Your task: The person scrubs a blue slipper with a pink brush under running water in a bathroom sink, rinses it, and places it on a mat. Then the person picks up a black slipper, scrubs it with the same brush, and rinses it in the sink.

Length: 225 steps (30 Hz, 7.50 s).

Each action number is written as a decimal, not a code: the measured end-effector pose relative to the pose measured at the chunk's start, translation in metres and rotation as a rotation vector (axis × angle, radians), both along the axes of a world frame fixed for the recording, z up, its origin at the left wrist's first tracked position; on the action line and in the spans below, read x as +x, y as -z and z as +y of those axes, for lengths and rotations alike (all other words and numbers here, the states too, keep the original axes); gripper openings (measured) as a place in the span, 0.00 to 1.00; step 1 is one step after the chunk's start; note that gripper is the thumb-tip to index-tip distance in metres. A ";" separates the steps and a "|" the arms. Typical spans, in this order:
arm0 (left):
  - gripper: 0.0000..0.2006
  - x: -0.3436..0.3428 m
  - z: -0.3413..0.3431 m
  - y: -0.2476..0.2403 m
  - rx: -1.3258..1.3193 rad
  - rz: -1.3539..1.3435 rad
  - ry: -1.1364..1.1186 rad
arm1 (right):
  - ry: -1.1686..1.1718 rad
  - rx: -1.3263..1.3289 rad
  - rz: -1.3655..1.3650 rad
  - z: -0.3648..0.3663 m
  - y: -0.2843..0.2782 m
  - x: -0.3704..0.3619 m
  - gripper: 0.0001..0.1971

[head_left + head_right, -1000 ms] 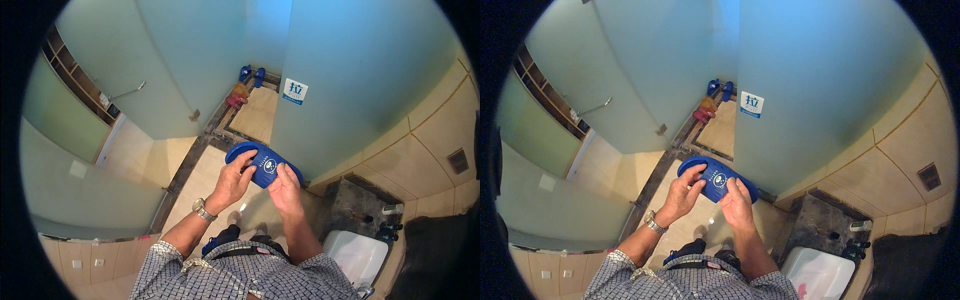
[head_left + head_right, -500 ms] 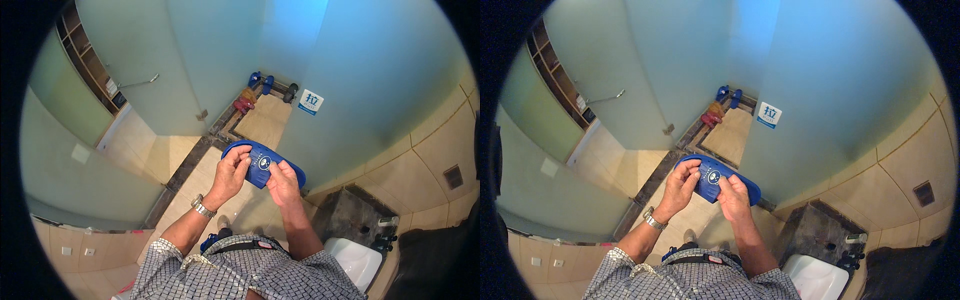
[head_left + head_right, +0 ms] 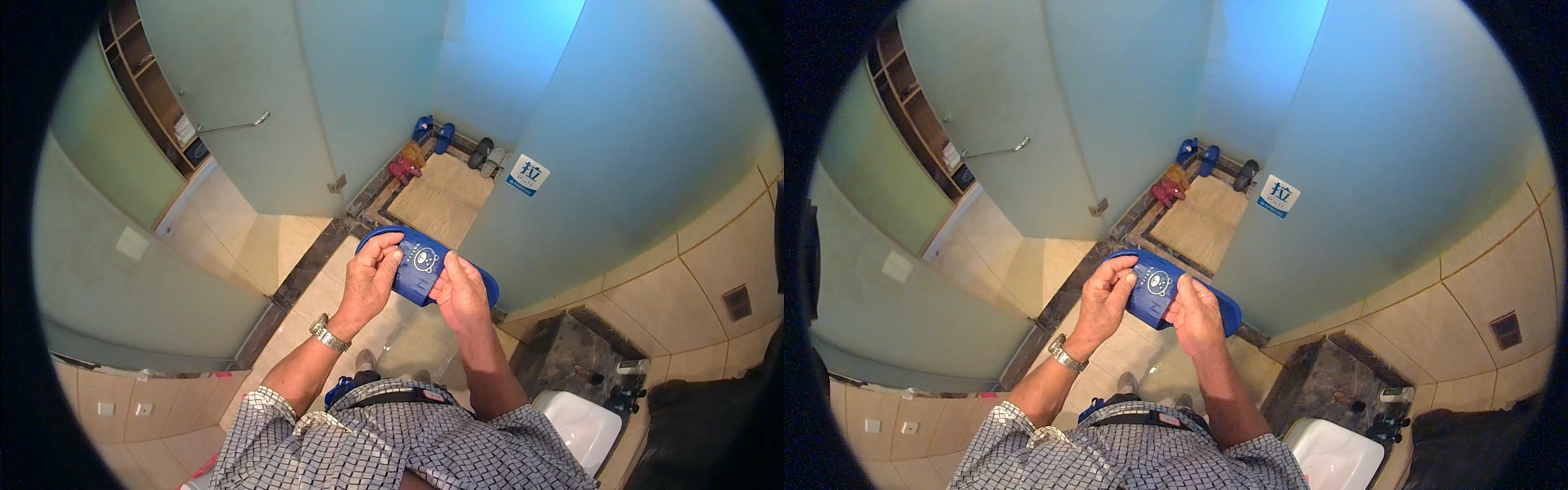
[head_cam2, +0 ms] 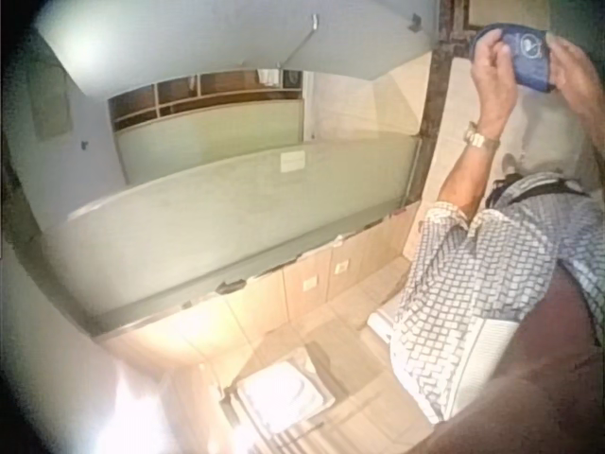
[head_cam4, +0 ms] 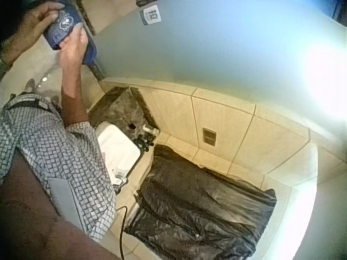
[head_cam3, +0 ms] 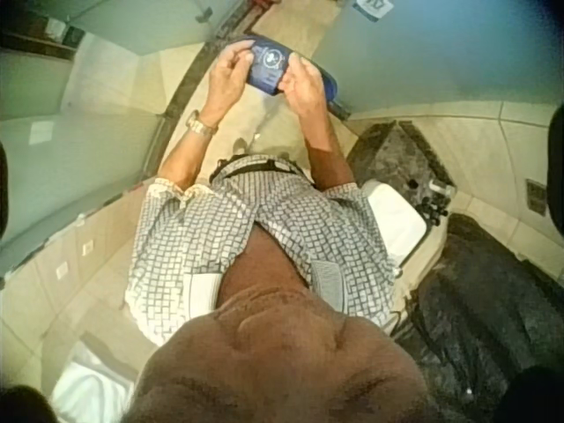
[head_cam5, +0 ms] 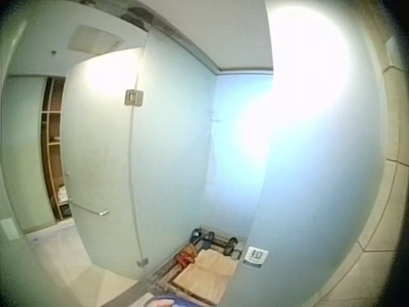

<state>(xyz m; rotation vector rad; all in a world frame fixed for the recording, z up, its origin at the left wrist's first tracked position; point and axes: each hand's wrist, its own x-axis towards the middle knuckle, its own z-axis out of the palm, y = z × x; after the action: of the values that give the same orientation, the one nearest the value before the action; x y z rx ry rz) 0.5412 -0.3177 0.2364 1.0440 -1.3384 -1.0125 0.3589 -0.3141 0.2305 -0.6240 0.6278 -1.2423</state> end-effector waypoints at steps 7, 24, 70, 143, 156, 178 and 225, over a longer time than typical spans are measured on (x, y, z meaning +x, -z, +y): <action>0.13 0.012 -0.007 0.007 0.033 0.046 -0.011 | -0.129 0.047 0.095 0.003 -0.013 -0.001 0.29; 0.13 0.022 -0.016 -0.006 0.125 -0.052 0.202 | -0.058 0.085 0.199 0.000 0.005 -0.008 0.12; 0.39 0.042 -0.007 0.000 0.705 0.745 0.440 | -0.103 0.125 0.172 -0.008 0.020 -0.014 0.17; 0.14 0.041 0.008 -0.055 -0.624 -1.285 0.490 | -0.053 0.048 -0.323 0.012 0.071 0.061 0.23; 0.15 0.028 0.013 -0.054 -0.632 -1.270 0.495 | -0.038 0.080 -0.366 0.012 0.078 0.053 0.21; 0.10 0.024 0.014 -0.040 -0.639 -1.177 0.360 | -0.013 0.255 -0.301 0.008 0.089 0.048 0.20; 0.11 0.051 0.011 -0.006 -0.268 -0.359 0.092 | -0.034 -0.031 0.154 0.025 0.019 0.046 0.17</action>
<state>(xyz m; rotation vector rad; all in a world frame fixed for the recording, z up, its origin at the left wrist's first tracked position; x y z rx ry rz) 0.5919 -0.3070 0.2428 0.9953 -1.7741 -0.7050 0.4054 -0.2890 0.2117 -0.7580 0.7245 -1.1816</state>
